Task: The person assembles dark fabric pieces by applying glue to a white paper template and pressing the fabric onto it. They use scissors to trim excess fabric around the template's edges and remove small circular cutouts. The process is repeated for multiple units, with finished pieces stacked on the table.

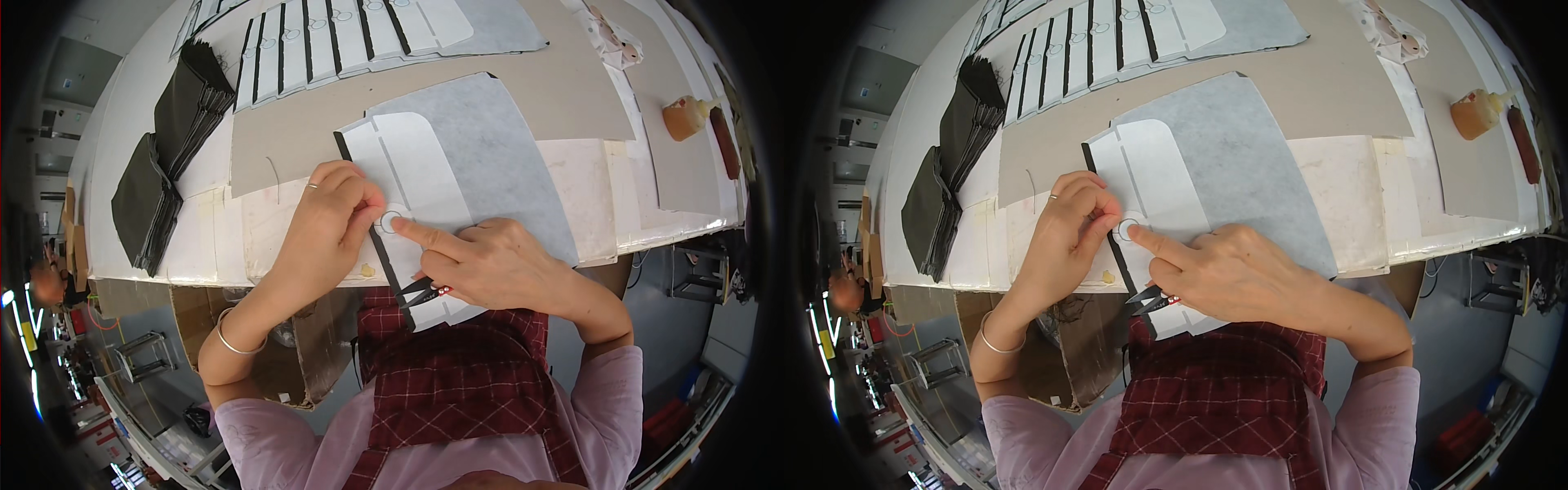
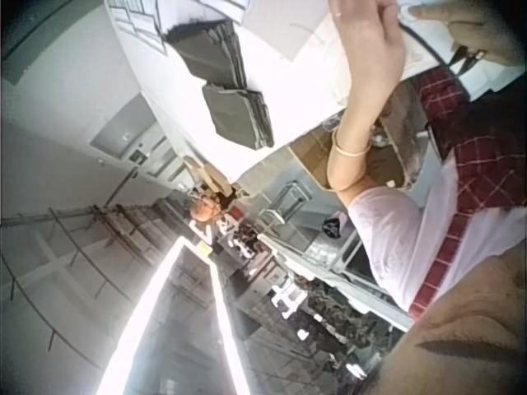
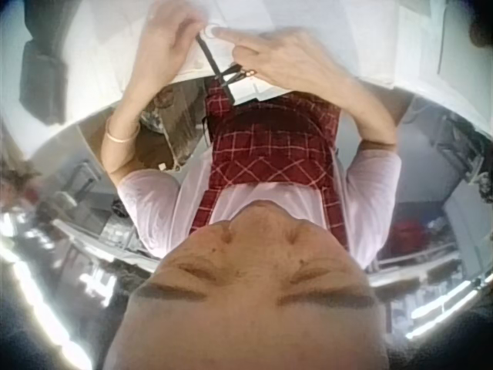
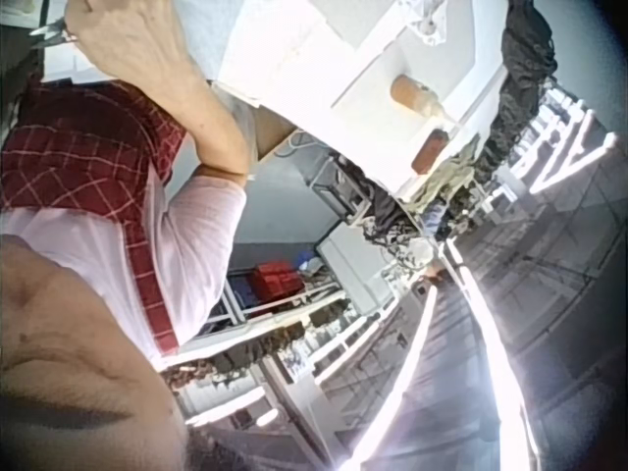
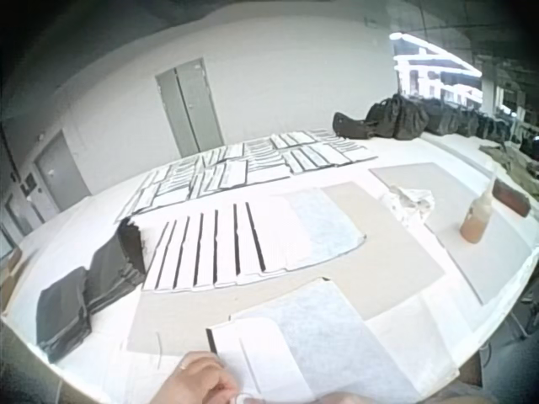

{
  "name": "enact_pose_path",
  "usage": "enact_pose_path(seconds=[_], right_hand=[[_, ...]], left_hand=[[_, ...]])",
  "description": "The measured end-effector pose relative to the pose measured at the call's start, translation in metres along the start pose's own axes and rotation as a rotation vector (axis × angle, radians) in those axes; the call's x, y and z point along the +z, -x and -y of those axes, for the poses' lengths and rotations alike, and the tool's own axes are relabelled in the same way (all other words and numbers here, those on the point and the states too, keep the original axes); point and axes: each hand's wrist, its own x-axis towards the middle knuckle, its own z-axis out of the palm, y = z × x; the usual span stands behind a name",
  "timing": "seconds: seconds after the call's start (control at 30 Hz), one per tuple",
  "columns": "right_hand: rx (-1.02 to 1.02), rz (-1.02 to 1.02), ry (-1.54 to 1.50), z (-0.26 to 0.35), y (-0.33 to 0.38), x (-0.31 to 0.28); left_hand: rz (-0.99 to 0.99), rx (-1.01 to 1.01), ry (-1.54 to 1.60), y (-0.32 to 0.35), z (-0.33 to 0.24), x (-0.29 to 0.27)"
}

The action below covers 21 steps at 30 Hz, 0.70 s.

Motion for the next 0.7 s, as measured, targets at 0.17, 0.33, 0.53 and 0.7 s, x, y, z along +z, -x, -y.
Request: enact_pose_path(seconds=[0.17, 0.33, 0.53, 0.7], right_hand=[[0.006, 0.004, -0.005, 0.000, 0.000, 0.000], [0.004, 0.013, -0.006, 0.000, 0.000, 0.000], [0.007, 0.027, 0.018, 0.000, 0.000, 0.000], [-0.002, -0.010, 0.021, -0.001, 0.001, 0.004]], left_hand=[[-0.042, -0.055, 0.051, 0.001, -0.006, 0.002], [-0.032, 0.007, 0.021, 0.002, 0.003, 0.004], [-0.053, 0.044, -0.070, 0.003, -0.003, 0.006], [-0.141, -0.098, 0.141, 0.004, 0.009, 0.003]])
